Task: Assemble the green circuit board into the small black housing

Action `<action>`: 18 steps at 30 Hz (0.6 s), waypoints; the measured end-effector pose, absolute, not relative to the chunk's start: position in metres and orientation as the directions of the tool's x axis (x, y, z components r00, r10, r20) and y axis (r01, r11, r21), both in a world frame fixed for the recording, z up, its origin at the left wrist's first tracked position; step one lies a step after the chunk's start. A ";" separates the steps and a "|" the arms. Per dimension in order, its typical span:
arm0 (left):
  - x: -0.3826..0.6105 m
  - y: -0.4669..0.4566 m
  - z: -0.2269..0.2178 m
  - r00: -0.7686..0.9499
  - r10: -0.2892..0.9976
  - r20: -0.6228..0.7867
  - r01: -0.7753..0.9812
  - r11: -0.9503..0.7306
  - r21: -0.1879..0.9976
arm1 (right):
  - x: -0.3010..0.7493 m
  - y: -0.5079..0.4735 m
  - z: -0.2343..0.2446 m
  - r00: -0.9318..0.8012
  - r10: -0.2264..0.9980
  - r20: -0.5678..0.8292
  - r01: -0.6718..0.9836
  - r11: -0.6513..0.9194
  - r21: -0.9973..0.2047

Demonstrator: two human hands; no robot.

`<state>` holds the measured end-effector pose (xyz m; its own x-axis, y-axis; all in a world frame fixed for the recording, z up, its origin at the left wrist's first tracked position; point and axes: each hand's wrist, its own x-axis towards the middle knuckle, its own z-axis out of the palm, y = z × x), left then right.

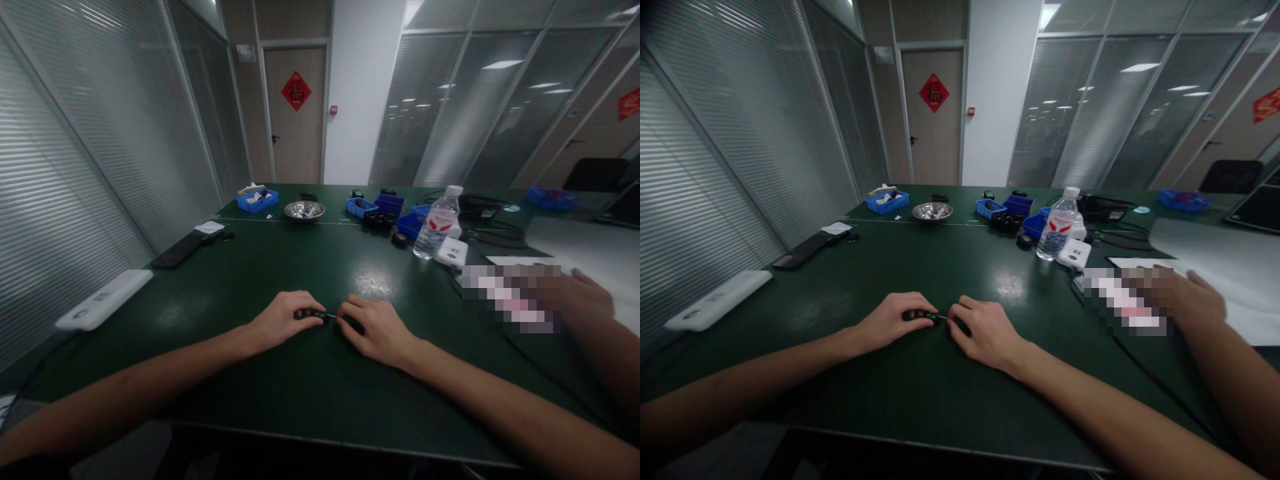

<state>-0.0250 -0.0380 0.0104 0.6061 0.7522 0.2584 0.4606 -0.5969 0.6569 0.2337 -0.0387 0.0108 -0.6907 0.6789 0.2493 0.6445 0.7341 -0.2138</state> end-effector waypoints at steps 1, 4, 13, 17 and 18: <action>-0.025 -0.038 0.010 0.600 0.758 0.254 0.465 -0.590 0.660 | 0.234 -0.039 0.011 -0.694 0.677 0.247 0.640 0.736 -0.219; -0.025 -0.038 0.010 0.598 0.761 0.252 0.461 -0.583 0.669 | 0.234 -0.039 0.012 -0.716 0.657 0.234 0.619 0.754 -0.221; -0.027 -0.040 0.004 0.655 0.668 0.354 0.453 -0.721 0.524 | 0.230 -0.047 0.011 -0.722 0.651 0.233 0.635 0.758 -0.150; -0.024 -0.040 0.006 0.583 0.715 0.386 0.384 -0.661 0.644 | 0.232 -0.046 0.011 -0.694 0.668 0.267 0.607 0.743 -0.282; -0.023 -0.041 0.006 0.552 0.734 0.396 0.372 -0.642 0.671 | 0.232 -0.046 0.011 -0.685 0.674 0.276 0.599 0.737 -0.313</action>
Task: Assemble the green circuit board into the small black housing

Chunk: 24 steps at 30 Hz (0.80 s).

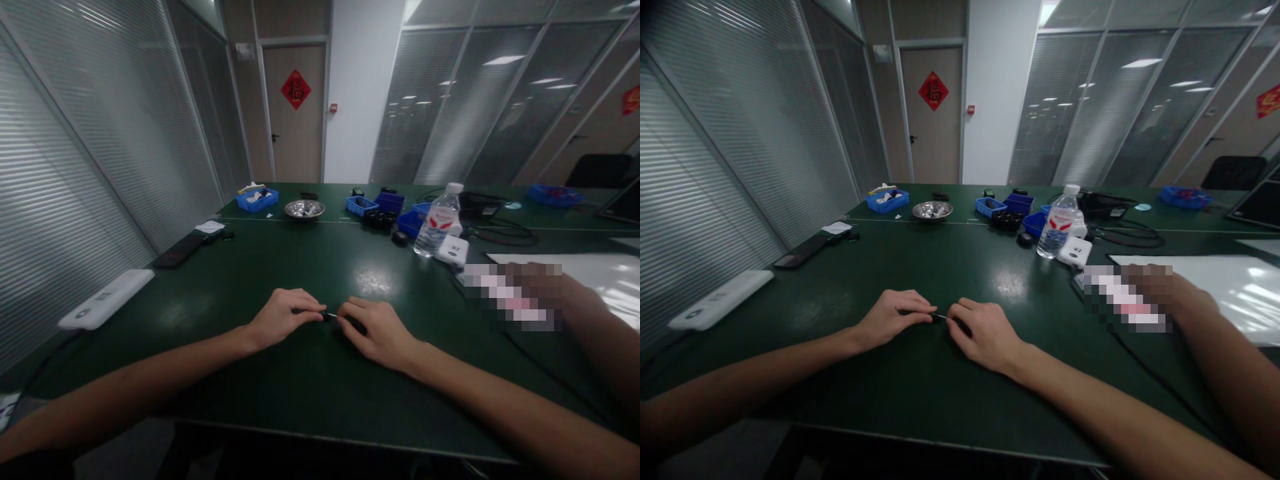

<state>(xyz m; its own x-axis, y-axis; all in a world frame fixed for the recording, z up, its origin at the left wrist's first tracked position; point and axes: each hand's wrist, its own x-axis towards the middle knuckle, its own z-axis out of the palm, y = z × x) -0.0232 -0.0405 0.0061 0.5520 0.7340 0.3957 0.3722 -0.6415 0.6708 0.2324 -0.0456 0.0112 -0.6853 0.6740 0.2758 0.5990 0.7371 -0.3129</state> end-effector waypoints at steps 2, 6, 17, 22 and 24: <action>-0.021 -0.041 0.006 0.502 0.758 0.417 0.350 -0.619 0.703 | 0.233 -0.045 0.012 -0.670 0.683 0.292 0.583 0.727 -0.362; -0.020 -0.042 0.006 0.477 0.749 0.459 0.298 -0.630 0.717 | 0.234 -0.045 0.014 -0.658 0.683 0.319 0.554 0.725 -0.410; -0.021 -0.042 0.005 0.576 0.676 0.460 0.350 -0.712 0.608 | 0.234 -0.045 0.018 -0.713 0.647 0.269 0.590 0.761 -0.268; -0.021 -0.042 0.002 0.678 0.616 0.401 0.329 -0.742 0.584 | 0.230 -0.047 0.015 -0.758 0.614 0.220 0.577 0.788 -0.214; -0.021 -0.042 0.003 0.687 0.619 0.382 0.325 -0.731 0.601 | 0.228 -0.047 0.013 -0.756 0.615 0.224 0.574 0.787 -0.224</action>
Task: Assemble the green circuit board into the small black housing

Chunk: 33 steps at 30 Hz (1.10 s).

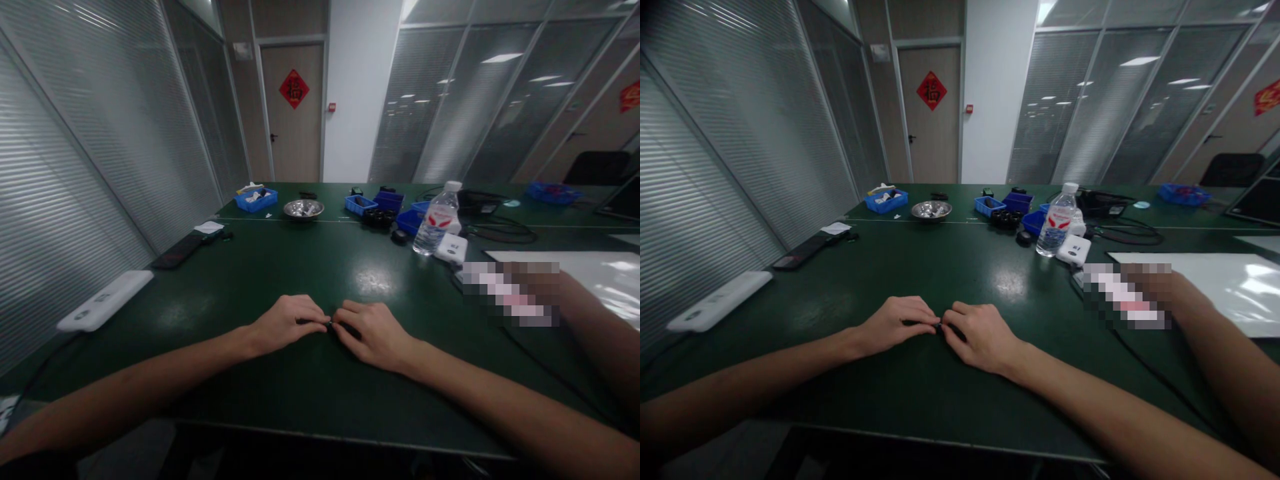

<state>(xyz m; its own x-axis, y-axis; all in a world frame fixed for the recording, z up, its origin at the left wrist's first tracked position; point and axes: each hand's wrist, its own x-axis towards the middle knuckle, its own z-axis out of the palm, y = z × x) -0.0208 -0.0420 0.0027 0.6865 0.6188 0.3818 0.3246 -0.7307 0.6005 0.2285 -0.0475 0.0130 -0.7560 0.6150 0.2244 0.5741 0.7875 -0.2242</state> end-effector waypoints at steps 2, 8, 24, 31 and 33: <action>-0.021 -0.042 0.005 0.683 0.637 0.356 0.335 -0.707 0.623 | 0.228 -0.048 0.012 -0.744 0.625 0.238 0.578 0.779 -0.242; -0.021 -0.043 0.013 0.676 0.675 0.296 0.367 -0.656 0.660 | 0.230 -0.046 0.012 -0.714 0.653 0.252 0.589 0.755 -0.287; -0.016 -0.042 0.006 0.704 0.681 0.202 0.614 -0.727 0.307 | 0.234 -0.035 0.015 -0.653 0.717 0.244 0.736 0.677 -0.020; -0.022 -0.033 0.002 0.641 0.732 0.229 0.594 -0.663 0.456 | 0.239 -0.031 0.016 -0.606 0.764 0.221 0.764 0.637 -0.106; -0.022 -0.034 0.003 0.632 0.730 0.259 0.579 -0.667 0.470 | 0.239 -0.030 0.014 -0.603 0.766 0.221 0.764 0.635 -0.116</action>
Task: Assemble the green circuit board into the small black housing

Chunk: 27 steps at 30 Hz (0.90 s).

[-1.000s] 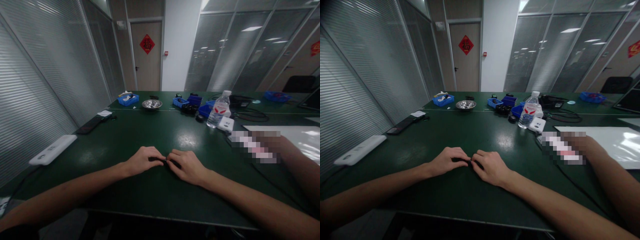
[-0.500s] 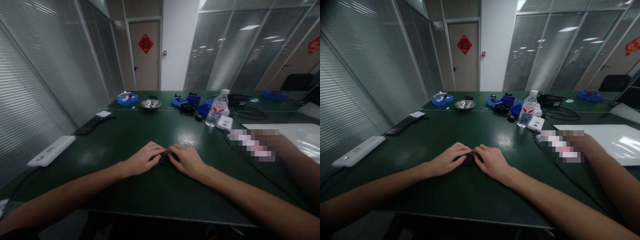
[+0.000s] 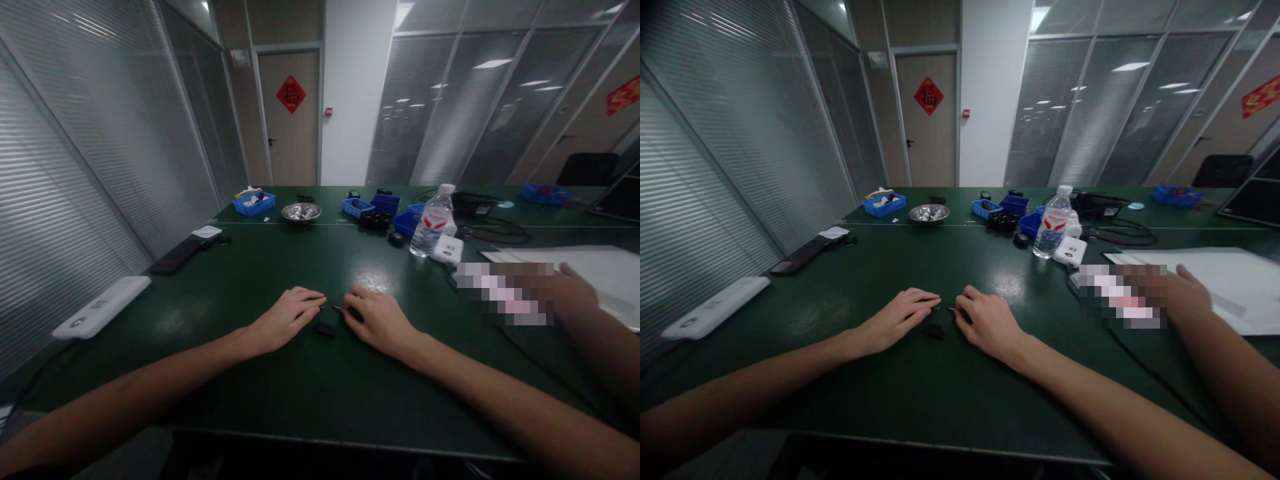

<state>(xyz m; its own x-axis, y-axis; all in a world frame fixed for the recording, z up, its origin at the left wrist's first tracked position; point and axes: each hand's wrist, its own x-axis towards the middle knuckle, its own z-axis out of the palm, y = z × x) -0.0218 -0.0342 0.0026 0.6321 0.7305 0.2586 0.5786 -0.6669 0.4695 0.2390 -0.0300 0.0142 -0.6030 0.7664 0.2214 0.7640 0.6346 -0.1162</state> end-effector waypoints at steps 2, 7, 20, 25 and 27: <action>-0.021 -0.037 0.005 0.621 0.725 0.298 0.571 -0.679 0.461 | 0.239 -0.030 0.013 -0.604 0.765 0.223 0.761 0.637 -0.126; -0.019 -0.046 0.011 0.695 0.648 0.312 0.529 -0.755 0.388 | 0.240 -0.029 0.011 -0.611 0.760 0.224 0.748 0.646 -0.152; -0.036 -0.031 0.011 0.628 0.735 0.256 0.541 -0.648 0.536 | 0.242 -0.029 0.010 -0.619 0.751 0.231 0.736 0.657 -0.165; -0.047 -0.019 -0.001 0.602 0.791 0.107 0.705 -0.590 0.394 | 0.242 -0.029 0.011 -0.620 0.749 0.232 0.732 0.659 -0.172; -0.049 -0.016 -0.005 0.626 0.777 0.066 0.718 -0.607 0.340 | 0.241 -0.029 0.012 -0.622 0.747 0.235 0.728 0.662 -0.175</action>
<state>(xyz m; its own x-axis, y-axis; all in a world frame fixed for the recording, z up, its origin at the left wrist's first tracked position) -0.0486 -0.0162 -0.0047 0.6260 0.7771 0.0657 0.7183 -0.6073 0.3396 0.2413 -0.0292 0.0116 -0.6224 0.7465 0.2353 0.7283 0.6624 -0.1753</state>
